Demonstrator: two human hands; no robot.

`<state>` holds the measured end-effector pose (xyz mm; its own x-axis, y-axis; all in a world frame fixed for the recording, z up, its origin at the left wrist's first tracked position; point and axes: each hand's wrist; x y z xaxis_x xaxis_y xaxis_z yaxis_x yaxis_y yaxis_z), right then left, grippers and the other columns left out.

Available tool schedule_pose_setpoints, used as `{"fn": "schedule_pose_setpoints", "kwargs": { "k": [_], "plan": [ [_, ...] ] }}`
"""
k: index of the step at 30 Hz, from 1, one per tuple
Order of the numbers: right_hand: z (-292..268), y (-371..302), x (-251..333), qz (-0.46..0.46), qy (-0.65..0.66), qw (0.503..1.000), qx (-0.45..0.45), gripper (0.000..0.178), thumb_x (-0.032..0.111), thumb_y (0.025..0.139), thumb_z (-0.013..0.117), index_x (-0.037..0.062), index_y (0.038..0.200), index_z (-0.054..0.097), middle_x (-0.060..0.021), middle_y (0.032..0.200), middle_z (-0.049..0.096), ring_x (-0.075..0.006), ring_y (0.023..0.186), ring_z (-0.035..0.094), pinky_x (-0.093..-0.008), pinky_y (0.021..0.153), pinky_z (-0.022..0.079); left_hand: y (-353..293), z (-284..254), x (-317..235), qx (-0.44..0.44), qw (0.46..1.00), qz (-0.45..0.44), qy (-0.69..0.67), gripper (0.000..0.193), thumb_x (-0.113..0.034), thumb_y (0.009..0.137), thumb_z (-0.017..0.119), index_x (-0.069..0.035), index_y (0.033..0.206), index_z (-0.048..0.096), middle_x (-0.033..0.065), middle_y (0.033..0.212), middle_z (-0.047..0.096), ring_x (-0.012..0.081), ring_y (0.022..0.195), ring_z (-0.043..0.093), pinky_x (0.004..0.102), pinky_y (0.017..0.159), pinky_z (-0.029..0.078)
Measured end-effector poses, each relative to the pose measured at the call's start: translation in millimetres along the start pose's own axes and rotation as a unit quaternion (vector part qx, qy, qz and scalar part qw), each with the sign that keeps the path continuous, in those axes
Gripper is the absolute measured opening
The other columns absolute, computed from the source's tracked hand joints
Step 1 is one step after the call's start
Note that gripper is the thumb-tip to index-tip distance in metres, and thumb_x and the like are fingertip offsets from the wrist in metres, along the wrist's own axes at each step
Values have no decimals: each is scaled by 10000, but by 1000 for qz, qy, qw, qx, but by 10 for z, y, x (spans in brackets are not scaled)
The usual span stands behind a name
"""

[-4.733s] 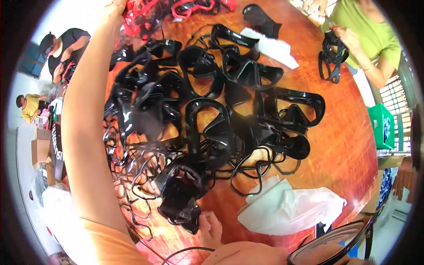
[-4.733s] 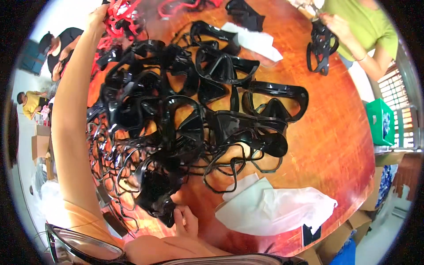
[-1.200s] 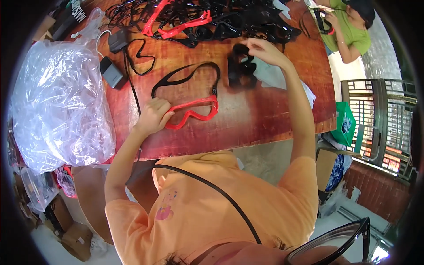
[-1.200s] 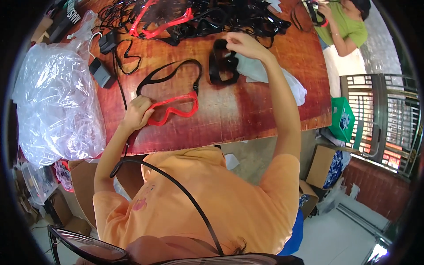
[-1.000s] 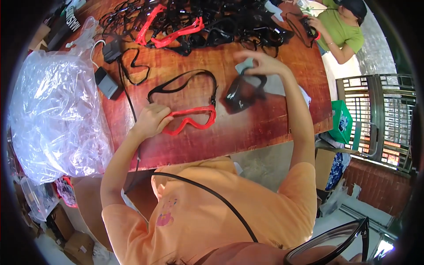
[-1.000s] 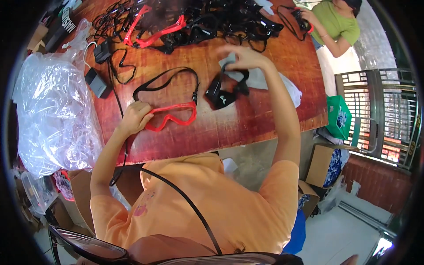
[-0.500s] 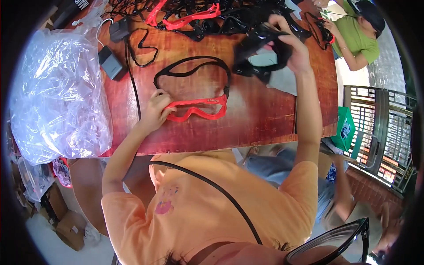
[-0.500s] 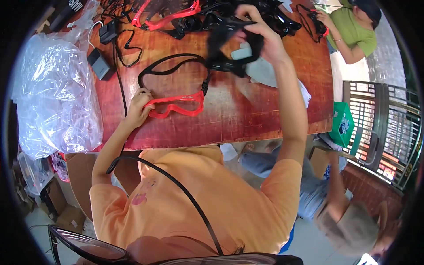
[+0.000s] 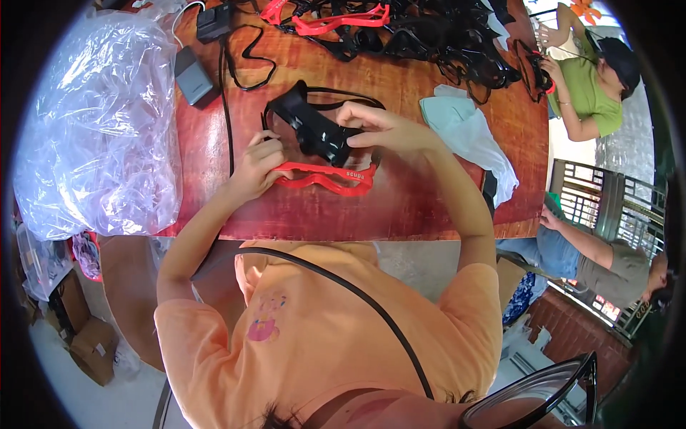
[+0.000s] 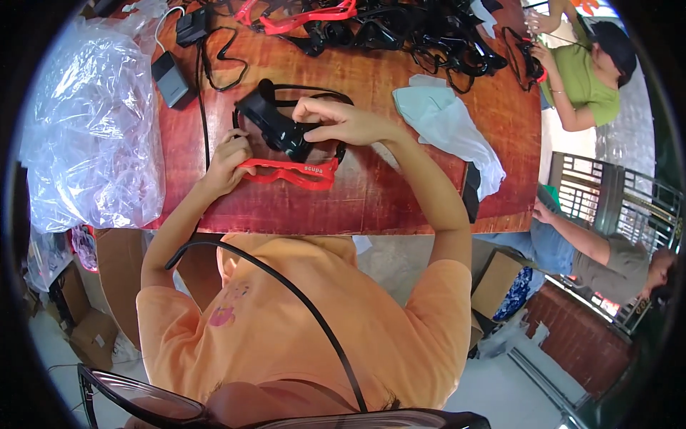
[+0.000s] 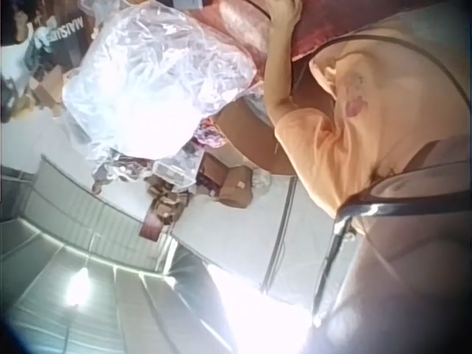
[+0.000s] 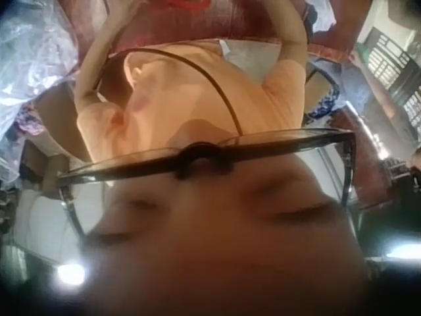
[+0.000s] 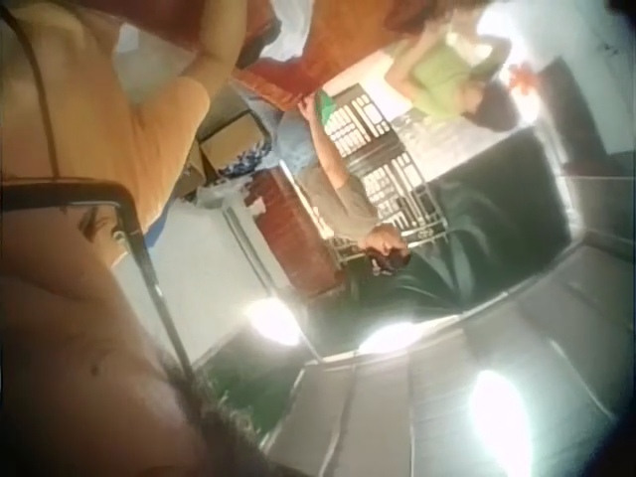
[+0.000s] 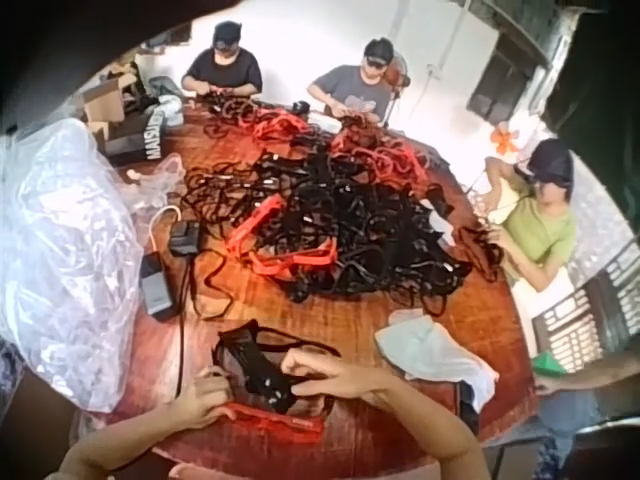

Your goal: Assembling diving goggles by attaching straps and trimming excess material with pliers.

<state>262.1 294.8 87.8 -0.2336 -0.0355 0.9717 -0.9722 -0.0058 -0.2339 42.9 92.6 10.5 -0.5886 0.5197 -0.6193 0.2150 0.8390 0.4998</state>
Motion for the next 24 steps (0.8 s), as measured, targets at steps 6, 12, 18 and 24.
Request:
{"fn": "schedule_pose_setpoints", "kwargs": {
  "k": [6,12,18,24],
  "plan": [
    [-63,16,-3,19,12,999,34,200,49,887,588,54,1046,467,-17,1067,478,-86,1025,514,-224,827,406,43,-91,136,-46,999,-12,-24,232,-161,829,651,-42,728,479,89,717,477,294,694,524,481,895,440],
    [-67,74,-177,-70,9,997,40,558,158,692,816,47,1112,467,-22,1060,499,-113,985,482,-284,854,407,184,-195,208,4,1000,-19,7,234,-179,845,634,-36,736,485,114,738,473,332,729,518,468,901,434],
    [8,15,-227,-6,-87,996,-7,720,129,575,823,62,1167,417,-27,1121,462,-135,1071,445,-288,917,389,148,-88,268,-27,992,-97,72,283,-104,742,761,-13,919,559,128,891,576,360,934,567,401,886,445],
    [46,-153,-444,-14,65,996,-60,712,105,627,779,71,1214,378,-43,1187,444,-150,1180,430,-298,982,379,384,-50,174,-122,976,-165,68,521,29,672,736,-34,1144,524,113,971,607,306,967,592,375,844,470]
  ]
}}
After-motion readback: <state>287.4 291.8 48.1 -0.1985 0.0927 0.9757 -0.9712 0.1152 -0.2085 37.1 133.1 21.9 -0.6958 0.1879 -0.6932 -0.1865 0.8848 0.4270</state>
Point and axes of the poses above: each hand's wrist, its own y-axis towards the middle knuckle, its own z-axis out of the palm, x = y × z
